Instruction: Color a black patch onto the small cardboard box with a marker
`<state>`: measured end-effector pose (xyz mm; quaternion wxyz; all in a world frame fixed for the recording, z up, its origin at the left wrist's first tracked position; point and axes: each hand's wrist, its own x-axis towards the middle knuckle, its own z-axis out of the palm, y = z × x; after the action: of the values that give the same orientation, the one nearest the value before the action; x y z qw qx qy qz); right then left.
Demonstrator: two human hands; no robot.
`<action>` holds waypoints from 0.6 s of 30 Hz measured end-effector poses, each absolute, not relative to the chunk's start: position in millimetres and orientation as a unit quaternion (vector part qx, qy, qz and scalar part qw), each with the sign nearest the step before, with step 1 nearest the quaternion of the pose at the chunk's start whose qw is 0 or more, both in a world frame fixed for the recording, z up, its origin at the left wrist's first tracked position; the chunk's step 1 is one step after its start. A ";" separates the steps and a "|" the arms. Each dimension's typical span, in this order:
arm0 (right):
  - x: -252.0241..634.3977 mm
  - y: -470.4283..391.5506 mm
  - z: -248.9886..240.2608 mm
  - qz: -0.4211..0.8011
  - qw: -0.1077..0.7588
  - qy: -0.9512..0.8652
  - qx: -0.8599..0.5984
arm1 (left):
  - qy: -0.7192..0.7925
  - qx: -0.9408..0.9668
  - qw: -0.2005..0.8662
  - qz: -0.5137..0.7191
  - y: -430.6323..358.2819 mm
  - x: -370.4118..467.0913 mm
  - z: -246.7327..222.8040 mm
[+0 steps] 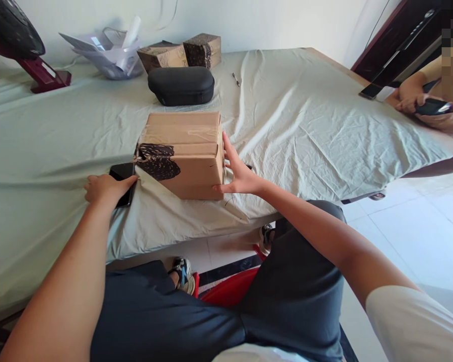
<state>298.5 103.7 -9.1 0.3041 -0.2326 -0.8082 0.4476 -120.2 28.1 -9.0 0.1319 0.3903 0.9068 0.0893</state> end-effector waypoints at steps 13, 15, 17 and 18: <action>297.3 105.3 -10.9 0.448 0.314 -0.809 -0.217 | 0.916 0.370 0.115 0.108 29.0 -124.0 -10.8; 297.0 105.4 -10.4 0.454 0.313 -0.805 -0.218 | 0.915 0.364 0.126 0.123 29.2 -125.2 -9.7; 296.9 105.5 -10.3 0.459 0.311 -0.803 -0.217 | 0.914 0.351 0.137 0.146 28.2 -124.6 -7.1; 297.0 105.5 -10.4 0.461 0.312 -0.802 -0.216 | 0.913 0.344 0.135 0.171 27.4 -123.7 -5.2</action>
<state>297.0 105.5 -10.4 0.3118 -0.2157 -0.8025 0.4608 -123.7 27.4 -5.2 0.1350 0.3444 0.9132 0.1709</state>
